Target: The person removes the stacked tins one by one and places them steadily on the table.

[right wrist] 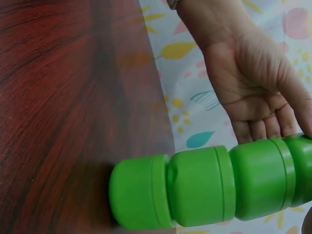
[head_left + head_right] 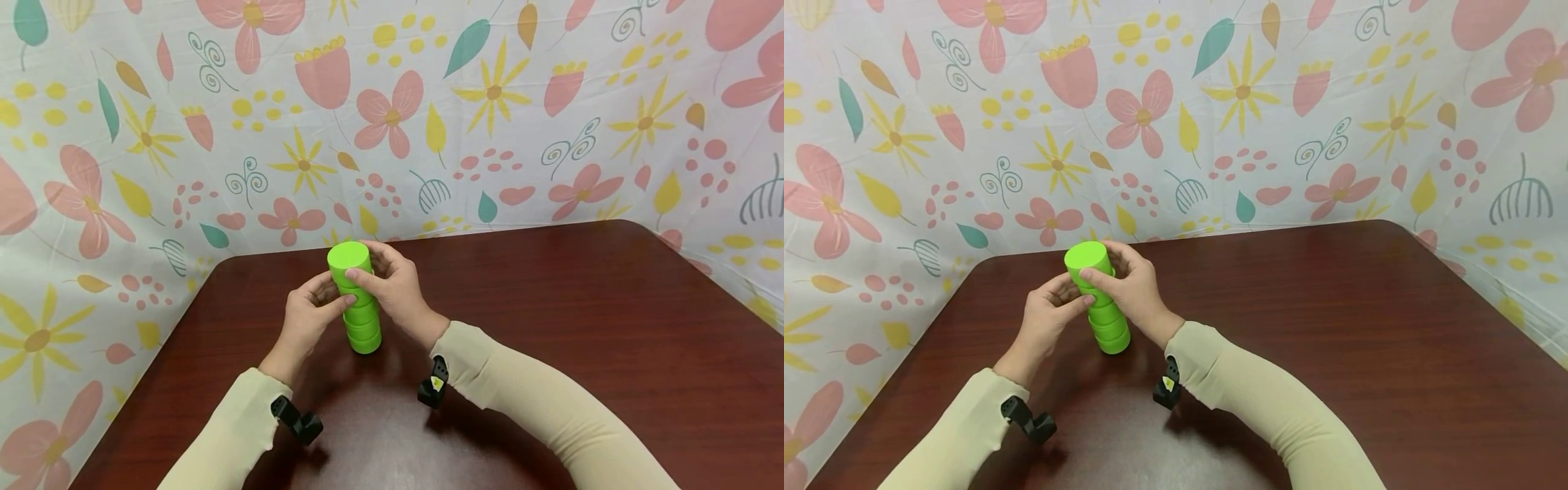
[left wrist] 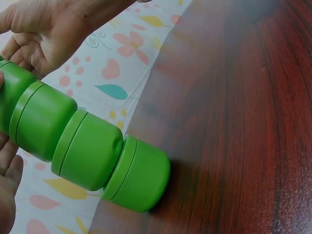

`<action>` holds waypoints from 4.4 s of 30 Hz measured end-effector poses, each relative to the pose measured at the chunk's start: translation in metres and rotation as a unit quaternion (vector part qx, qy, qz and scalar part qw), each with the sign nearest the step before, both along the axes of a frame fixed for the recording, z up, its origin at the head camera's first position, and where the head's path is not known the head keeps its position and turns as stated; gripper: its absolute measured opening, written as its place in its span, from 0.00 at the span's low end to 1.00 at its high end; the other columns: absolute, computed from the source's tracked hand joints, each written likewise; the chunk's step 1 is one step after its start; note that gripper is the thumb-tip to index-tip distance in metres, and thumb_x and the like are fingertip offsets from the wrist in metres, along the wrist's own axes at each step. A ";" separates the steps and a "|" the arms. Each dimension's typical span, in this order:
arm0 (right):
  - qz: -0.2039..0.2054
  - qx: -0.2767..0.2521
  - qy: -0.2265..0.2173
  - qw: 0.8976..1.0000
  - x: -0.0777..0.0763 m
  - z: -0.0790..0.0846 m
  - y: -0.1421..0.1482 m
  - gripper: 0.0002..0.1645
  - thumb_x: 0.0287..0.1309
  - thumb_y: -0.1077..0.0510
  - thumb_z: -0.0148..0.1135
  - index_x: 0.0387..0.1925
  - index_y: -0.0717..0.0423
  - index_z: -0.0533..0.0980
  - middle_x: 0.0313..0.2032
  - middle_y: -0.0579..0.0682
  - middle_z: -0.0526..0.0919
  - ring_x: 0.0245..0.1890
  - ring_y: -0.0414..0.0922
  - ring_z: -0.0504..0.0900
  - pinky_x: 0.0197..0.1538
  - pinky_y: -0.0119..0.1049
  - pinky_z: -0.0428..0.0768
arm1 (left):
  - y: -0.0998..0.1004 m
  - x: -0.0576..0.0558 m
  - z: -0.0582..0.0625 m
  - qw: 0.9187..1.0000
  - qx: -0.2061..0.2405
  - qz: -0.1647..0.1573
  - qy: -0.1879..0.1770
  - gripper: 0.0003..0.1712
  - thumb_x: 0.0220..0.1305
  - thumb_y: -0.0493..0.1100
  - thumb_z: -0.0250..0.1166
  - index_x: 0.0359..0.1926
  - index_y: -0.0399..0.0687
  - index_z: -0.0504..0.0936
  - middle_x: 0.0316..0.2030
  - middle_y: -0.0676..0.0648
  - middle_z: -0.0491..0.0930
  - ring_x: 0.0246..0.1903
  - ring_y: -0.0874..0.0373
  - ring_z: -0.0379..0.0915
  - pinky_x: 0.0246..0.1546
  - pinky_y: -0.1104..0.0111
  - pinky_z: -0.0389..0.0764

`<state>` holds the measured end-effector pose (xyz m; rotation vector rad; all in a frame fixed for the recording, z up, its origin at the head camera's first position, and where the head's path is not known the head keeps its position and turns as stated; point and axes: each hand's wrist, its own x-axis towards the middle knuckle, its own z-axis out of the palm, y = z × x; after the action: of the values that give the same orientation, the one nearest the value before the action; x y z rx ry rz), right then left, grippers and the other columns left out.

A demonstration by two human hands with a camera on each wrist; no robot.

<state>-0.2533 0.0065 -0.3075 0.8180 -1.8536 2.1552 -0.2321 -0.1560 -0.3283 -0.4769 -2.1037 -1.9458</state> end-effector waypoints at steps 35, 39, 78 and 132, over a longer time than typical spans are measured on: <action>-0.040 -0.025 -0.032 0.998 0.007 -0.007 0.052 0.27 0.53 0.69 0.62 0.56 0.65 0.70 0.42 0.42 0.80 0.40 0.40 0.78 0.42 0.29 0.78 | -0.003 -0.001 0.000 1.000 -0.005 0.005 -0.001 0.27 0.52 0.32 0.69 0.55 0.39 0.76 0.46 0.38 0.80 0.43 0.61 0.78 0.40 0.71 0.78; -0.040 -0.006 -0.046 0.998 0.006 -0.017 0.057 0.27 0.53 0.68 0.63 0.57 0.64 0.70 0.41 0.41 0.80 0.37 0.40 0.77 0.40 0.28 0.77 | -0.004 -0.001 -0.001 1.000 -0.011 0.005 -0.001 0.27 0.52 0.32 0.69 0.55 0.39 0.76 0.47 0.37 0.80 0.43 0.61 0.78 0.40 0.71 0.78; 0.037 0.098 -0.123 0.987 -0.007 -0.077 0.084 0.29 0.52 0.66 0.64 0.57 0.67 0.68 0.46 0.55 0.78 0.41 0.39 0.79 0.42 0.30 0.78 | -0.002 -0.003 -0.001 1.000 0.001 0.004 0.003 0.26 0.52 0.32 0.68 0.55 0.39 0.76 0.44 0.41 0.82 0.42 0.60 0.78 0.39 0.71 0.79; 0.106 0.193 -0.166 0.961 -0.009 -0.093 0.086 0.31 0.50 0.60 0.68 0.55 0.66 0.68 0.48 0.59 0.76 0.47 0.47 0.77 0.45 0.33 0.78 | -0.002 -0.002 -0.003 1.000 0.001 0.003 0.007 0.27 0.51 0.32 0.69 0.55 0.39 0.76 0.45 0.38 0.80 0.43 0.60 0.78 0.40 0.70 0.79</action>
<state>-0.2627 0.0930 -0.4001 0.7909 -2.5201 2.1949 -0.2343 -0.1580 -0.3309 -0.4810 -2.0929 -1.9347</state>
